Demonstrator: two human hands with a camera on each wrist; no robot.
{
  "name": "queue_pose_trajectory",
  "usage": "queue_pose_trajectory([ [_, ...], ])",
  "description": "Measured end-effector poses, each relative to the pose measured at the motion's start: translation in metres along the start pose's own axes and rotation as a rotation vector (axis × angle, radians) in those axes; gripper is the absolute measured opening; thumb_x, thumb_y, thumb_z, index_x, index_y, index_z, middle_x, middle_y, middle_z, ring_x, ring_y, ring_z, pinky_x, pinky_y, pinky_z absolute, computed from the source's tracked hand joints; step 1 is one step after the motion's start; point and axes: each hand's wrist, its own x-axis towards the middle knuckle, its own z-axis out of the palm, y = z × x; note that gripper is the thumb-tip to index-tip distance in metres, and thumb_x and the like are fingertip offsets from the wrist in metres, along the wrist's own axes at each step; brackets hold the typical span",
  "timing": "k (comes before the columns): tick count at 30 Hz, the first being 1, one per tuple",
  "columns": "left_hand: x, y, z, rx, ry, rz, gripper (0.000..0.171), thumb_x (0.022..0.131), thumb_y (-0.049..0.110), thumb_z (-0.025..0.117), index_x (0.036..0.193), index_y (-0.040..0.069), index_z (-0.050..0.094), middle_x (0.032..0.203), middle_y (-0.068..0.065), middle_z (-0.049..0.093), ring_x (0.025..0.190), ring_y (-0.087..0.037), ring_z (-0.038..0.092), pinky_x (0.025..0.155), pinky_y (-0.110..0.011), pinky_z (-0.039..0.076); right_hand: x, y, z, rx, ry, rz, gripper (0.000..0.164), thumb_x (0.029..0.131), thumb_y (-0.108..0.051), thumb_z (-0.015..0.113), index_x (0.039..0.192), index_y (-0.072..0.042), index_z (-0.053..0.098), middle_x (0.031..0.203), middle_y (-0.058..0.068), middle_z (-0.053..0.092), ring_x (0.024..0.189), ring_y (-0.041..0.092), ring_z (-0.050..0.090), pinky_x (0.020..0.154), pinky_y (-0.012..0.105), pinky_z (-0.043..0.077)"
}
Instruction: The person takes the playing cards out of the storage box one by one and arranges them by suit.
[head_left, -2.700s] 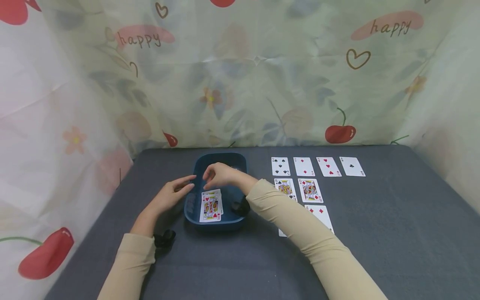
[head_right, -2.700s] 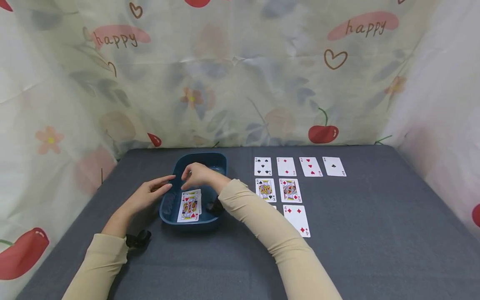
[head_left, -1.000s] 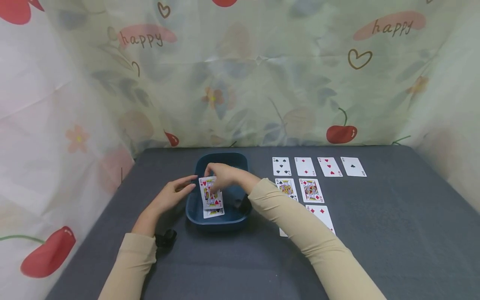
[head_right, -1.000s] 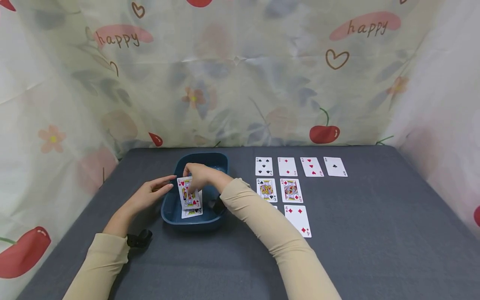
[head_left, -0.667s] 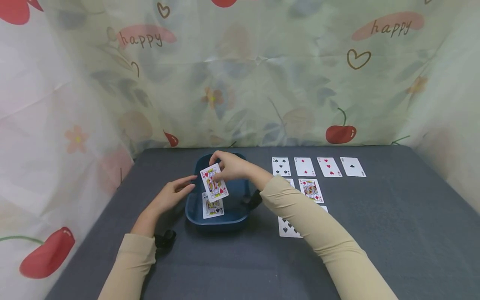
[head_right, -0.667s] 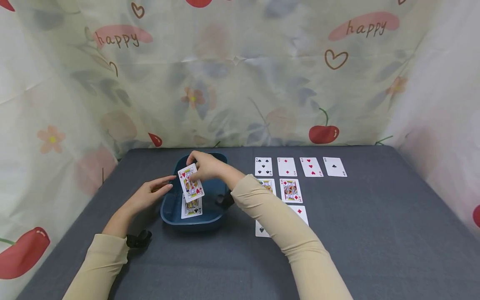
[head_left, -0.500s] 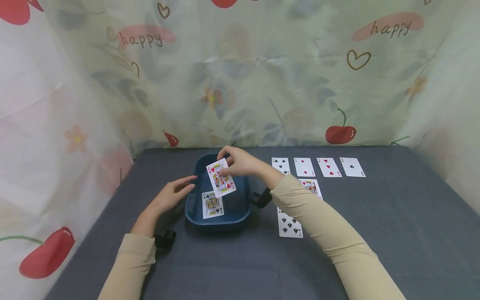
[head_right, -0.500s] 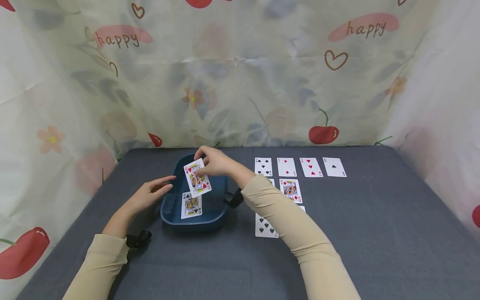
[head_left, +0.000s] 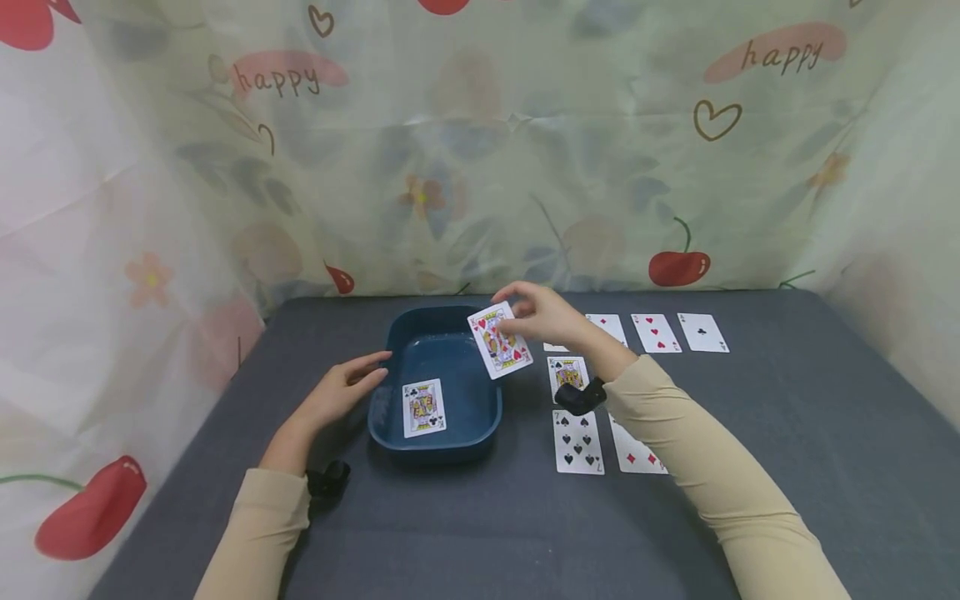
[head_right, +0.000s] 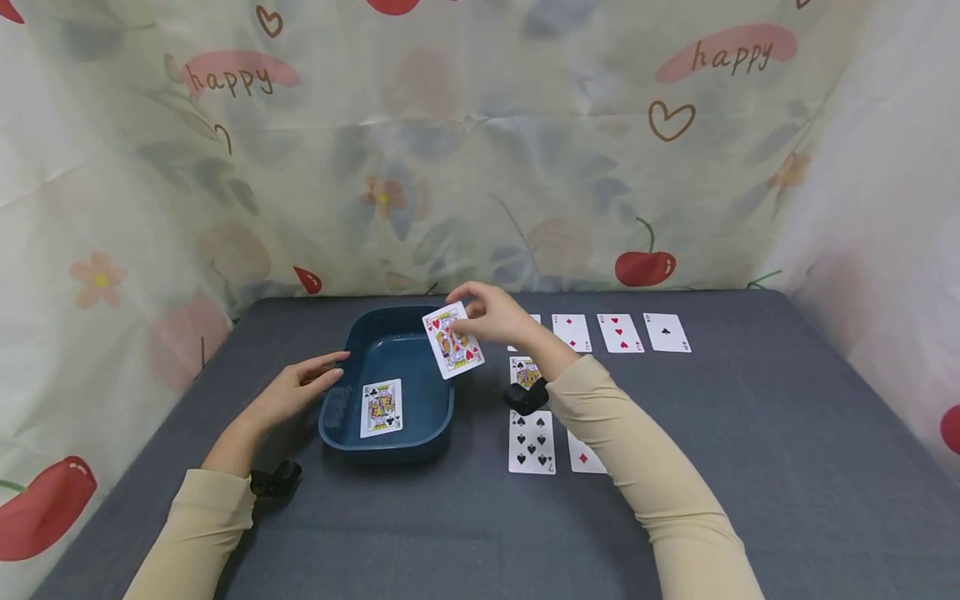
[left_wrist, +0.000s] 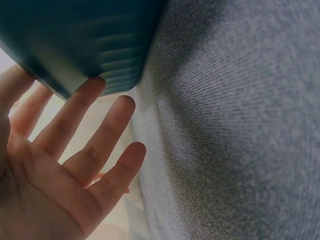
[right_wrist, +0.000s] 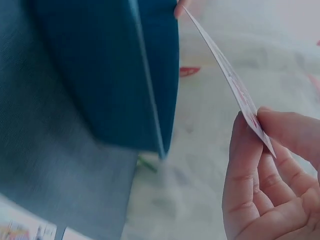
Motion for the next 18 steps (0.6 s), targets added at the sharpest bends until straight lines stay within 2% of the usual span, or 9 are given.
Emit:
queue_pose_trajectory([
  [7,-0.001,0.0,-0.001,0.006,-0.003,0.019,0.049,0.097,0.036,0.048,0.142,0.018,0.041,0.146,-0.018,0.04,0.13,-0.038,0.044,0.105,-0.055,0.037,-0.03,0.018,-0.031,-0.022,0.077,0.029,0.042,0.088,-0.008,0.061,0.128,-0.005,0.049,0.077,0.003,0.064,0.059,0.007,0.054,0.056,0.024,0.046],
  [14,-0.003,0.0,-0.003,0.012,-0.01,0.027,0.051,0.096,0.04,0.047,0.143,0.019,0.04,0.146,-0.018,0.04,0.131,-0.038,0.043,0.104,-0.055,0.037,-0.061,0.048,-0.063,-0.05,0.157,0.155,0.044,0.091,-0.012,0.057,0.133,-0.006,0.045,0.079,-0.001,0.058,0.065,0.006,0.053,0.067,0.028,0.05],
  [18,-0.003,-0.002,-0.004,0.009,-0.012,0.034,0.05,0.097,0.038,0.047,0.142,0.019,0.04,0.146,-0.018,0.04,0.13,-0.038,0.043,0.104,-0.055,0.037,-0.081,0.064,-0.077,-0.068,0.194,0.197,0.047,0.092,-0.014,0.057,0.136,-0.005,0.042,0.09,0.007,0.061,0.074,0.006,0.057,0.073,0.027,0.051],
])
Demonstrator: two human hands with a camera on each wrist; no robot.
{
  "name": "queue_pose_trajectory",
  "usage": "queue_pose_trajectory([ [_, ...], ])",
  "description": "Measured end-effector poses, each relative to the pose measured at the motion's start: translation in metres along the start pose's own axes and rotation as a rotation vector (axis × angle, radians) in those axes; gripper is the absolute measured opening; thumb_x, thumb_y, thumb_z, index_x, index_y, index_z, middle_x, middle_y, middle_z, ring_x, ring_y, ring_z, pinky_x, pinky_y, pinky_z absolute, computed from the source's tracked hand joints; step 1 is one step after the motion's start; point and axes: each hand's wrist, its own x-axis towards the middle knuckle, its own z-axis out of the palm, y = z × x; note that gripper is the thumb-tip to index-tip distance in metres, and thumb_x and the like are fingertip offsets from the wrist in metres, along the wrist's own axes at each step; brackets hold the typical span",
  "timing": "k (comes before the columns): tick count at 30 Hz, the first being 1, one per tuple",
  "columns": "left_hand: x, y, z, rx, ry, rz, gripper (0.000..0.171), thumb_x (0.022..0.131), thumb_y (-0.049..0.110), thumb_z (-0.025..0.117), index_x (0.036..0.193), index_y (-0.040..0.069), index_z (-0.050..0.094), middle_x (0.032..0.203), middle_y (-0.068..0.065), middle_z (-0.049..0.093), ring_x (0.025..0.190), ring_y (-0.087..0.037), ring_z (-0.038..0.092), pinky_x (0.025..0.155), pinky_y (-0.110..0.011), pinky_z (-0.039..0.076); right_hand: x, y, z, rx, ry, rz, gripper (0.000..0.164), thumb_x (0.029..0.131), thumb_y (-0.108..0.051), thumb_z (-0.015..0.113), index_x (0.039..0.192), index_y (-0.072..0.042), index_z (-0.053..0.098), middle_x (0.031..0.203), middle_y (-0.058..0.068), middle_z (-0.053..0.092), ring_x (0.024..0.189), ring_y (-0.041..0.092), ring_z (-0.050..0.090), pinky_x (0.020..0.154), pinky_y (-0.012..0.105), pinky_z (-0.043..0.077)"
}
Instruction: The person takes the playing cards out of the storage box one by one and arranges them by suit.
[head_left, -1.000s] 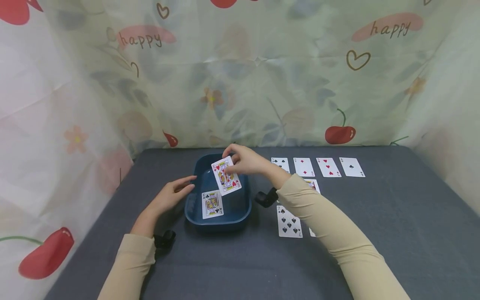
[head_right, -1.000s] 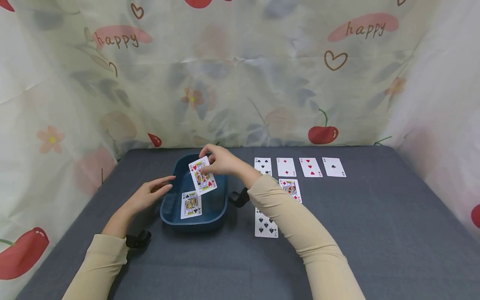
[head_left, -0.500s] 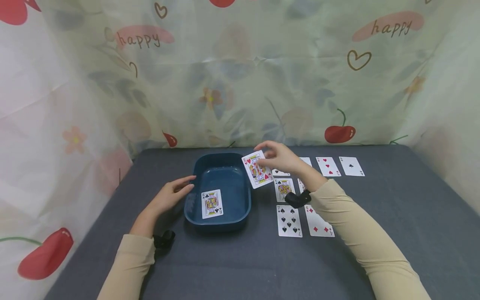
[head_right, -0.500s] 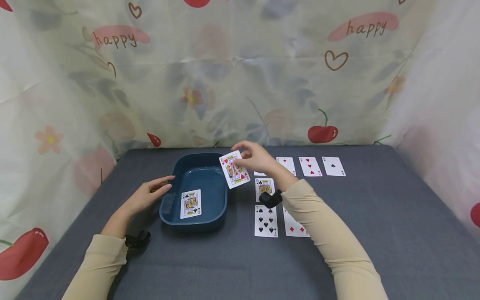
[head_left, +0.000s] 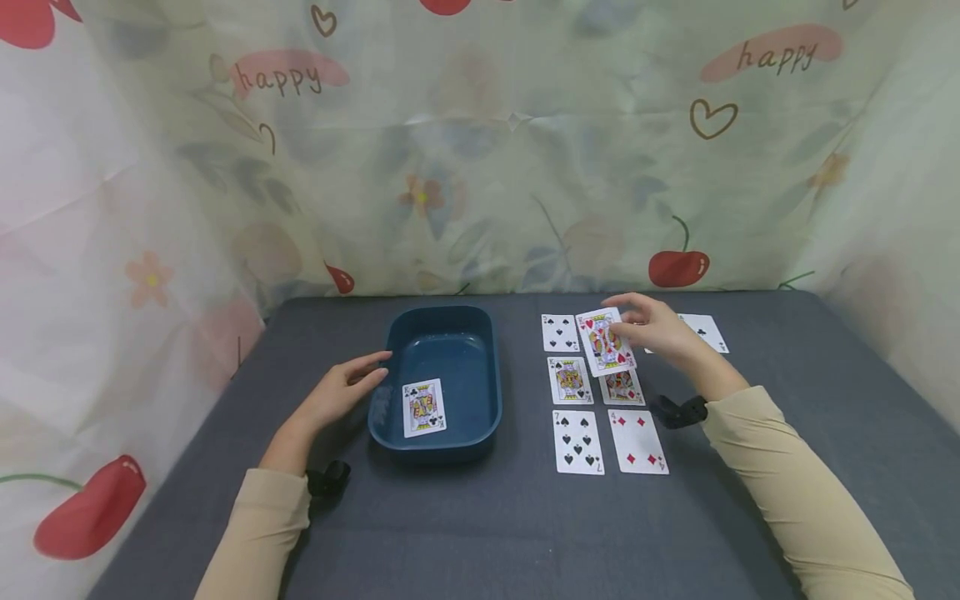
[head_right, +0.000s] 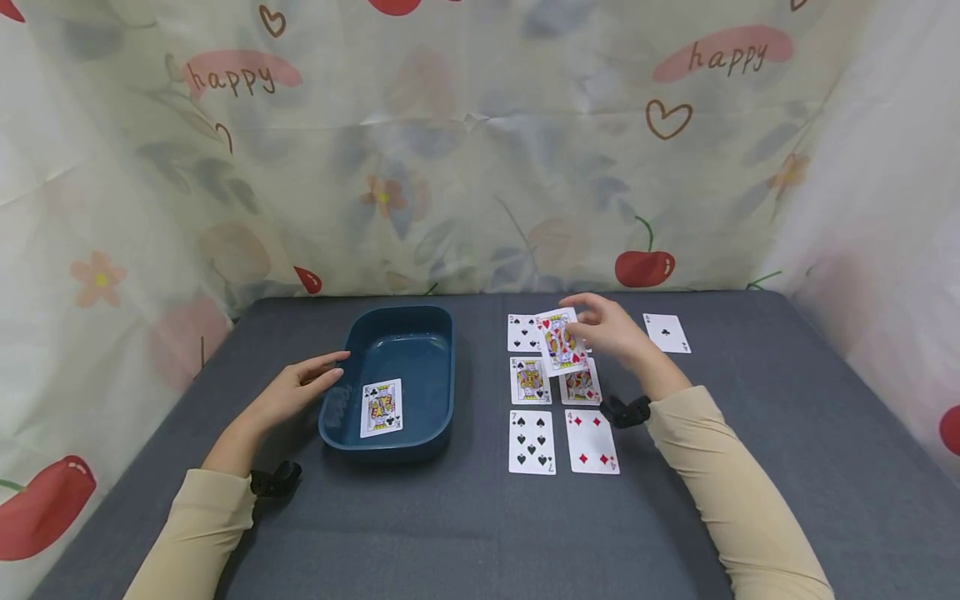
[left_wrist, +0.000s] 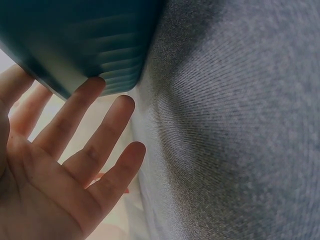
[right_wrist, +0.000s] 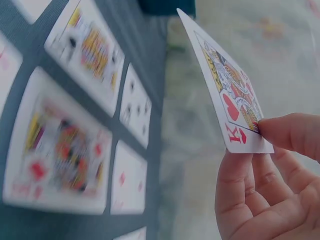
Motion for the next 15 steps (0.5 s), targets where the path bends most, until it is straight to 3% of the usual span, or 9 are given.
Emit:
queue_pose_trajectory([
  [4,0.0,0.0,0.0,-0.001,0.002,0.014,0.051,0.097,0.038,0.047,0.142,0.017,0.04,0.145,-0.019,0.04,0.13,-0.038,0.043,0.104,-0.055,0.037,-0.009,0.021,-0.014,-0.008,0.039,0.048,0.05,0.093,-0.017,0.056,0.138,-0.005,0.038,0.104,0.014,0.061,0.08,0.007,0.06,0.073,0.025,0.051],
  [12,0.0,-0.001,0.001,-0.003,0.008,0.025,0.049,0.097,0.034,0.047,0.142,0.015,0.04,0.144,-0.02,0.042,0.129,-0.038,0.045,0.104,-0.054,0.038,-0.021,0.054,-0.032,-0.029,0.086,0.119,0.053,0.093,-0.02,0.057,0.14,-0.005,0.036,0.092,-0.001,0.058,0.076,0.002,0.052,0.068,0.024,0.046],
  [15,-0.001,-0.002,0.001,-0.008,0.009,0.024,0.049,0.097,0.033,0.048,0.142,0.015,0.04,0.144,-0.02,0.042,0.129,-0.038,0.045,0.104,-0.054,0.038,-0.025,0.061,-0.036,-0.028,0.09,0.13,0.054,0.093,-0.02,0.056,0.14,-0.003,0.034,0.095,0.001,0.058,0.076,0.002,0.052,0.067,0.023,0.047],
])
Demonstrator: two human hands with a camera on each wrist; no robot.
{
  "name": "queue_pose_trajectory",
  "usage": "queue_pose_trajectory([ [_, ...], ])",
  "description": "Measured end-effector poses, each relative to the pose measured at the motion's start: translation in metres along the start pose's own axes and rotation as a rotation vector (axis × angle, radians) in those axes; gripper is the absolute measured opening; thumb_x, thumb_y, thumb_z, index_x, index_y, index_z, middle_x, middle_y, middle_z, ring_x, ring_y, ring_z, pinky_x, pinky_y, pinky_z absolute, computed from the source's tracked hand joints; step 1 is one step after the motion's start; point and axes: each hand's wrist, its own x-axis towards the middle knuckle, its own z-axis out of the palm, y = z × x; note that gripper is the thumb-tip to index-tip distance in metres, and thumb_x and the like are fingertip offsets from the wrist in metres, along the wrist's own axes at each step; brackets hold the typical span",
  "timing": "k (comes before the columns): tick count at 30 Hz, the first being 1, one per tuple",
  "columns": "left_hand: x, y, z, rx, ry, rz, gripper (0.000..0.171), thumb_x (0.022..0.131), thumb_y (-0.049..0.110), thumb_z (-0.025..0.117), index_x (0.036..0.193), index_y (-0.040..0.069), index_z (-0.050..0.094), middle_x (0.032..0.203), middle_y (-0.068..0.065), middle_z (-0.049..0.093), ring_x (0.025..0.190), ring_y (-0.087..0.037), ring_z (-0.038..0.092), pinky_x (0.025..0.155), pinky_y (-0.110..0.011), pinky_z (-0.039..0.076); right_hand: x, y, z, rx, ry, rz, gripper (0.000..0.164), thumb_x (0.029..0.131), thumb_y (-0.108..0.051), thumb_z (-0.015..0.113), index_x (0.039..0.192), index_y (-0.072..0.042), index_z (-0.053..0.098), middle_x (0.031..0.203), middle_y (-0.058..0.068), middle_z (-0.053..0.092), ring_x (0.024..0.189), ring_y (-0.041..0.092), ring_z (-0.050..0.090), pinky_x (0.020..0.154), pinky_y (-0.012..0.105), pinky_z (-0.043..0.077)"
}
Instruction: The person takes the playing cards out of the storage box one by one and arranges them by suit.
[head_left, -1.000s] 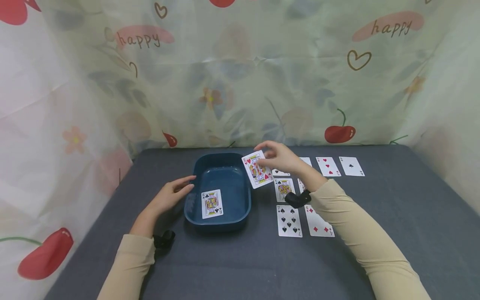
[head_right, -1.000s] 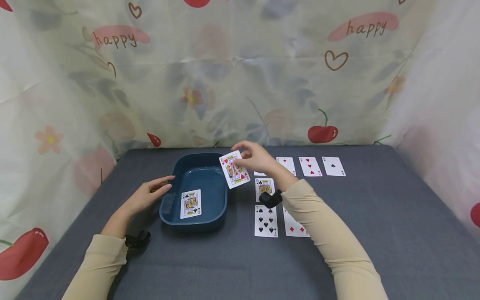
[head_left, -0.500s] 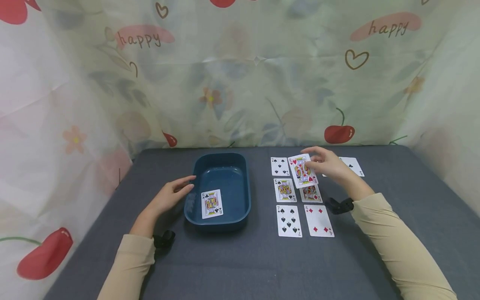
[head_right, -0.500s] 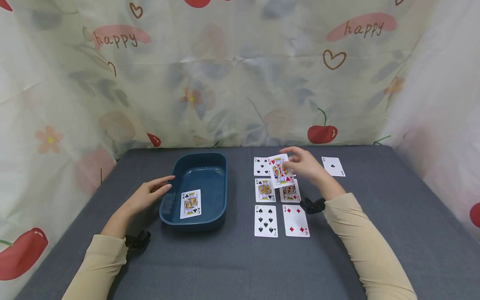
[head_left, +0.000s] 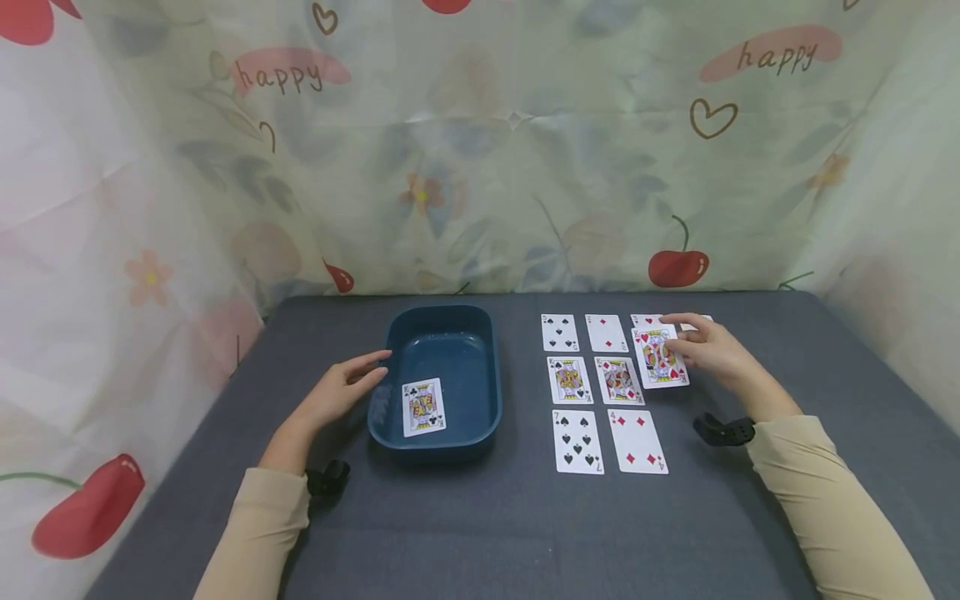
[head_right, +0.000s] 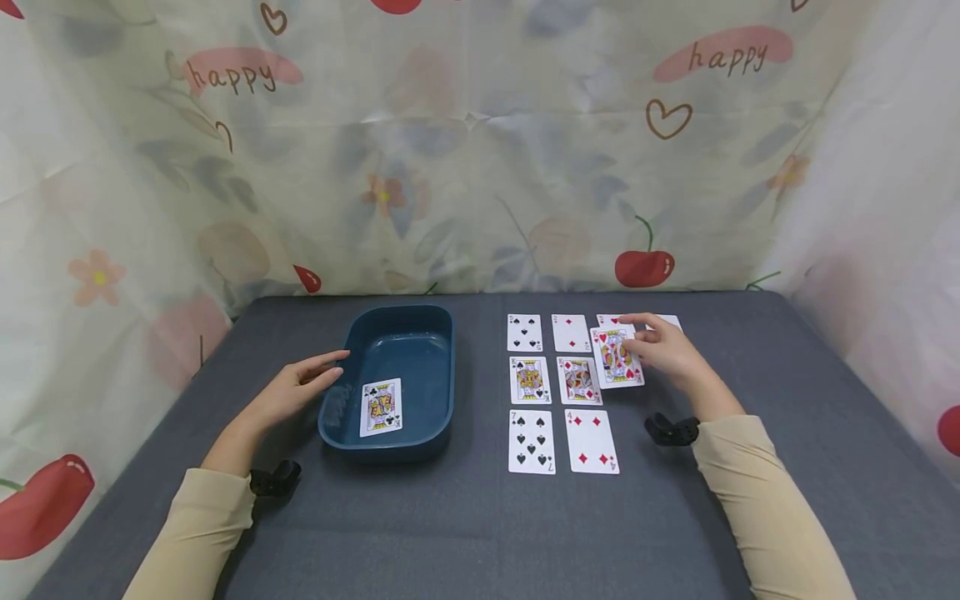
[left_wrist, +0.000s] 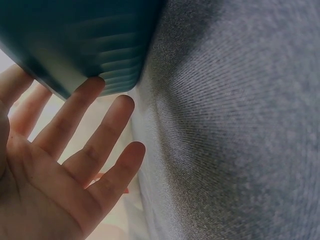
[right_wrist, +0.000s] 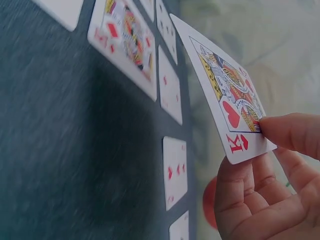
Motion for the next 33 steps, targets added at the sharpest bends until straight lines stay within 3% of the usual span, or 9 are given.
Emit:
queue_pose_trajectory([
  [4,0.0,0.001,0.0,0.0,-0.002,0.002,0.049,0.097,0.034,0.048,0.142,0.016,0.04,0.144,-0.02,0.042,0.129,-0.038,0.045,0.104,-0.054,0.038,-0.002,0.009,-0.004,-0.007,-0.002,0.024,0.055,0.094,-0.02,0.055,0.141,-0.002,0.033,0.098,0.003,0.057,0.076,0.001,0.051,0.066,0.023,0.047],
  [16,0.0,0.001,-0.001,0.009,-0.009,-0.013,0.054,0.096,0.044,0.047,0.143,0.018,0.039,0.146,-0.018,0.04,0.131,-0.038,0.042,0.105,-0.055,0.037,0.001,0.037,-0.012,0.019,-0.025,0.099,0.059,0.093,-0.021,0.056,0.142,0.001,0.031,0.092,-0.009,0.058,0.074,-0.003,0.052,0.065,0.021,0.048],
  [21,0.001,0.001,-0.001,0.009,-0.009,-0.01,0.052,0.096,0.04,0.047,0.142,0.017,0.04,0.146,-0.019,0.04,0.13,-0.038,0.043,0.104,-0.055,0.037,0.001,0.041,-0.011,-0.004,-0.041,0.097,0.058,0.093,-0.02,0.056,0.14,0.004,0.032,0.101,0.004,0.061,0.073,-0.004,0.053,0.063,0.02,0.049],
  [26,0.002,0.0,-0.001,0.003,-0.009,-0.015,0.05,0.097,0.037,0.047,0.142,0.017,0.04,0.145,-0.019,0.041,0.13,-0.038,0.043,0.105,-0.055,0.037,0.004,0.045,-0.01,-0.073,-0.05,0.085,0.057,0.09,-0.018,0.06,0.136,0.008,0.036,0.096,0.005,0.062,0.07,-0.003,0.053,0.063,0.02,0.049],
  [33,0.001,0.0,-0.001,0.005,-0.009,-0.014,0.05,0.097,0.037,0.047,0.142,0.017,0.04,0.145,-0.019,0.041,0.13,-0.038,0.044,0.104,-0.055,0.037,0.003,0.042,-0.007,-0.183,-0.035,0.062,0.059,0.087,-0.02,0.064,0.13,0.011,0.039,0.103,0.026,0.06,0.07,0.001,0.053,0.06,0.019,0.048],
])
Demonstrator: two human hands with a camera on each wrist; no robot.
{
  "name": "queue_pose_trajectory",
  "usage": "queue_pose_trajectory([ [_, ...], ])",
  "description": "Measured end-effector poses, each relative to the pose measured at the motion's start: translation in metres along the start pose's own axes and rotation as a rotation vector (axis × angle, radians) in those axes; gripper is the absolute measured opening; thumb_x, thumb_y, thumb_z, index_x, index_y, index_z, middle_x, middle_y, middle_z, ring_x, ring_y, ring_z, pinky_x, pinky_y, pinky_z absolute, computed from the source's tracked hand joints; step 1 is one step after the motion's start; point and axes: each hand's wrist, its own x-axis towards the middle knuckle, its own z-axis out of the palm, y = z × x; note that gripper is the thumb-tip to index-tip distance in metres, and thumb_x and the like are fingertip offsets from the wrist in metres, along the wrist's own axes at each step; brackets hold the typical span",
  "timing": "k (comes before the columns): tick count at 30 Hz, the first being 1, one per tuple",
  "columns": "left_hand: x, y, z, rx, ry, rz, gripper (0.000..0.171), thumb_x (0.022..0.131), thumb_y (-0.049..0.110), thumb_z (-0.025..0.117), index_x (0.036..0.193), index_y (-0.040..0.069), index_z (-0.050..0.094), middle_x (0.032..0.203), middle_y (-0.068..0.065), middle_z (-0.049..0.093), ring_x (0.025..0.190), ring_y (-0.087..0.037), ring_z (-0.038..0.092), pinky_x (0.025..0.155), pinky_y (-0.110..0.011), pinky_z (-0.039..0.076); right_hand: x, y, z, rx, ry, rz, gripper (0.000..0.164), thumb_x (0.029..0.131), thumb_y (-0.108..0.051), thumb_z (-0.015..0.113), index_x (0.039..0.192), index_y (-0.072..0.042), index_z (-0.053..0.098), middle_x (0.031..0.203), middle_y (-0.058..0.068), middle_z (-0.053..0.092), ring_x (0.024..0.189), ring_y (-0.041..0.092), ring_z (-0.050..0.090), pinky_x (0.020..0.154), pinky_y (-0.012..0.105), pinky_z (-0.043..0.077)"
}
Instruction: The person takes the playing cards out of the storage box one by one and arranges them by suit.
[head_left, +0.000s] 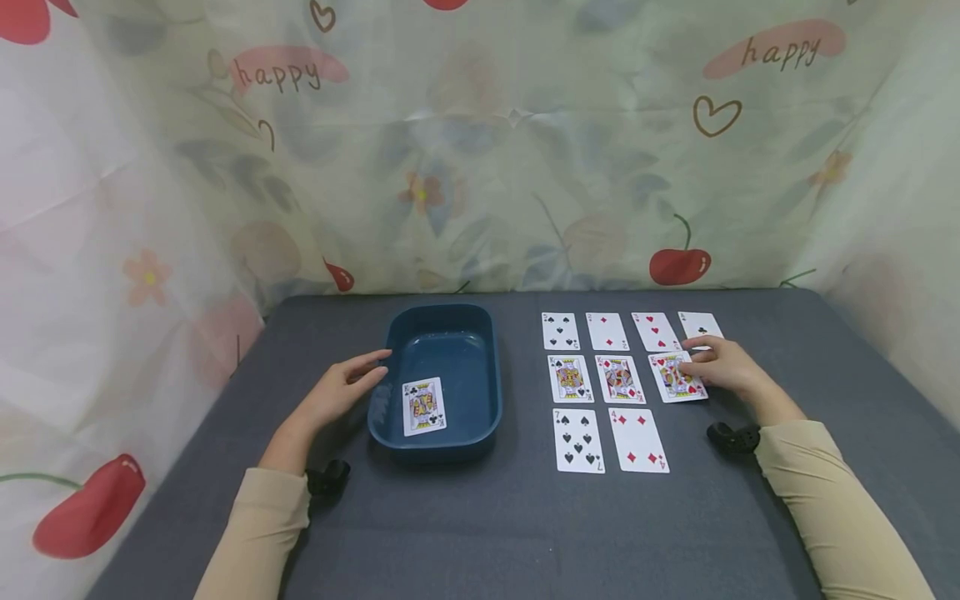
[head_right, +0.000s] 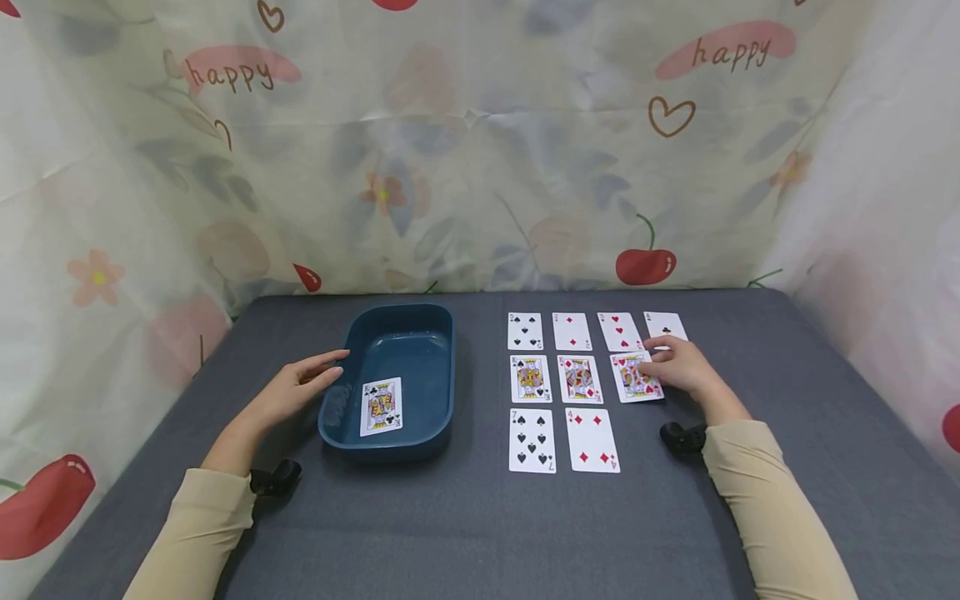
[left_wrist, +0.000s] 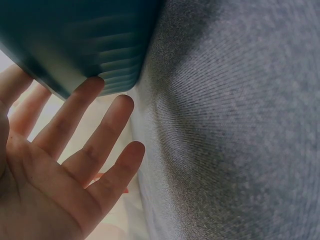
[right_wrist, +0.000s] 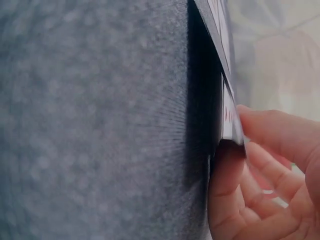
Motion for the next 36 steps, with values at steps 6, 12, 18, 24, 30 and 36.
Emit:
queue_pose_trajectory([
  [6,0.0,0.0,0.0,0.0,0.0,-0.001,0.05,0.097,0.037,0.047,0.142,0.017,0.04,0.146,-0.018,0.04,0.13,-0.038,0.044,0.104,-0.055,0.037,-0.001,-0.004,0.003,-0.073,0.059,-0.026,0.056,0.081,-0.018,0.069,0.123,0.011,0.045,0.09,0.019,0.061,0.062,0.005,0.052,0.054,0.022,0.044],
  [12,0.0,0.0,0.0,0.003,-0.001,-0.006,0.051,0.097,0.039,0.047,0.142,0.017,0.04,0.146,-0.019,0.04,0.13,-0.038,0.044,0.105,-0.055,0.037,-0.003,-0.011,0.003,-0.126,0.072,-0.001,0.058,0.081,-0.021,0.069,0.123,0.011,0.044,0.096,0.027,0.057,0.067,0.014,0.056,0.056,0.024,0.046],
  [18,-0.001,0.001,-0.001,0.011,0.003,-0.003,0.054,0.096,0.043,0.047,0.142,0.017,0.04,0.145,-0.019,0.041,0.129,-0.038,0.044,0.104,-0.055,0.037,-0.006,-0.034,0.006,-0.146,0.099,-0.071,0.052,0.084,-0.021,0.066,0.122,0.009,0.048,0.099,0.028,0.059,0.076,0.024,0.06,0.059,0.024,0.045],
  [24,-0.002,0.002,-0.002,0.011,0.004,-0.006,0.052,0.096,0.041,0.047,0.142,0.017,0.04,0.146,-0.019,0.04,0.13,-0.038,0.044,0.104,-0.055,0.037,-0.008,-0.076,0.019,-0.086,0.062,-0.184,0.047,0.087,-0.021,0.064,0.123,0.006,0.051,0.103,0.025,0.061,0.077,0.021,0.061,0.062,0.024,0.048],
  [30,-0.001,0.002,-0.002,0.011,0.0,-0.014,0.054,0.096,0.043,0.047,0.142,0.018,0.04,0.145,-0.019,0.04,0.13,-0.038,0.043,0.105,-0.055,0.037,-0.002,-0.12,0.038,-0.015,-0.008,-0.301,0.04,0.088,-0.019,0.063,0.122,0.0,0.054,0.101,0.018,0.062,0.082,0.016,0.059,0.068,0.025,0.048],
  [36,0.0,0.001,0.0,0.003,-0.001,-0.01,0.052,0.096,0.042,0.047,0.142,0.018,0.04,0.146,-0.018,0.04,0.13,-0.038,0.044,0.105,-0.055,0.037,0.003,-0.163,0.062,0.051,-0.1,-0.406,0.037,0.087,-0.015,0.064,0.12,0.0,0.056,0.096,0.016,0.061,0.077,0.014,0.063,0.066,0.025,0.049],
])
